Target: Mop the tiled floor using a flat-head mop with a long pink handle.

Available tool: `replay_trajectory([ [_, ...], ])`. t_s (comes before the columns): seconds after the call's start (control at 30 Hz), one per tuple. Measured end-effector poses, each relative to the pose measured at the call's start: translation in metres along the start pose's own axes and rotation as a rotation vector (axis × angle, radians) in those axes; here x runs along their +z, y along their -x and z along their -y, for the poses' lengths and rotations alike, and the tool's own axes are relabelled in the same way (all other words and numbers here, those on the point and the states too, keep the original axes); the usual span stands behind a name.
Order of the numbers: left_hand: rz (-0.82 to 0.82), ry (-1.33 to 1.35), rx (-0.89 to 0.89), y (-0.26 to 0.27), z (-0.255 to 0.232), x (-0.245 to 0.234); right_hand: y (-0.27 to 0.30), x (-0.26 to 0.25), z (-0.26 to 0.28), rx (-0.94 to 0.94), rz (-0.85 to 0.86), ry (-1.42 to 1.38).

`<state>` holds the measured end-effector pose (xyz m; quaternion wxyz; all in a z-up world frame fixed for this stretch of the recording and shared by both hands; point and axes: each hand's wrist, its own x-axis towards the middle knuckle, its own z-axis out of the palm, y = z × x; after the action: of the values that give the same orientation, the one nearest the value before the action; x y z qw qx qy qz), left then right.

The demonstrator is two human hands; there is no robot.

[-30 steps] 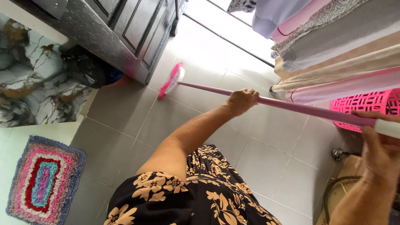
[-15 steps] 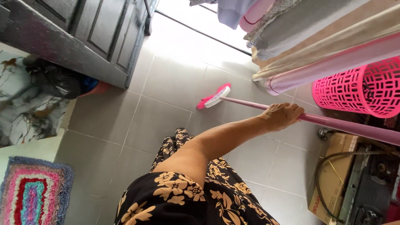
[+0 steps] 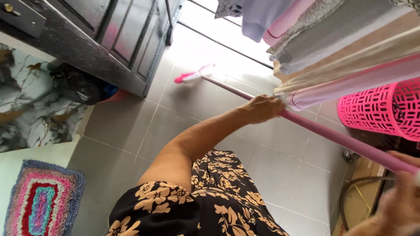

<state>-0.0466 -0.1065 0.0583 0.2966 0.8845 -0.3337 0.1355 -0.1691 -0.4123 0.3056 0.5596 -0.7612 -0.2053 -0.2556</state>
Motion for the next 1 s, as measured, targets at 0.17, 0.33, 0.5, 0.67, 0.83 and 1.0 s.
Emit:
replay_trajectory([
  [0.17, 0.242, -0.239, -0.131, 0.043, 0.072, -0.005, 0.045, 0.1, -0.04, 0.013, -0.007, -0.048],
  [0.33, 0.304, -0.294, -0.346, 0.071, 0.101, -0.019, 0.069, 0.166, -0.052, 0.117, 0.045, -0.147],
  [0.5, 0.234, -0.212, -0.531, 0.082, 0.105, -0.016, 0.067, 0.19, -0.04, 0.156, 0.074, -0.076],
  [0.67, 0.196, -0.237, -0.478, 0.072, 0.087, 0.002, 0.059, 0.158, -0.038, 0.11, 0.092, -0.091],
  [0.83, 0.139, -0.19, -0.361, 0.047, 0.034, 0.016, 0.034, 0.103, 0.01, 0.081, 0.138, 0.079],
  [1.0, 0.104, -0.027, -0.251, 0.01, -0.042, 0.034, 0.044, 0.002, 0.031, 0.253, 0.229, 0.425],
])
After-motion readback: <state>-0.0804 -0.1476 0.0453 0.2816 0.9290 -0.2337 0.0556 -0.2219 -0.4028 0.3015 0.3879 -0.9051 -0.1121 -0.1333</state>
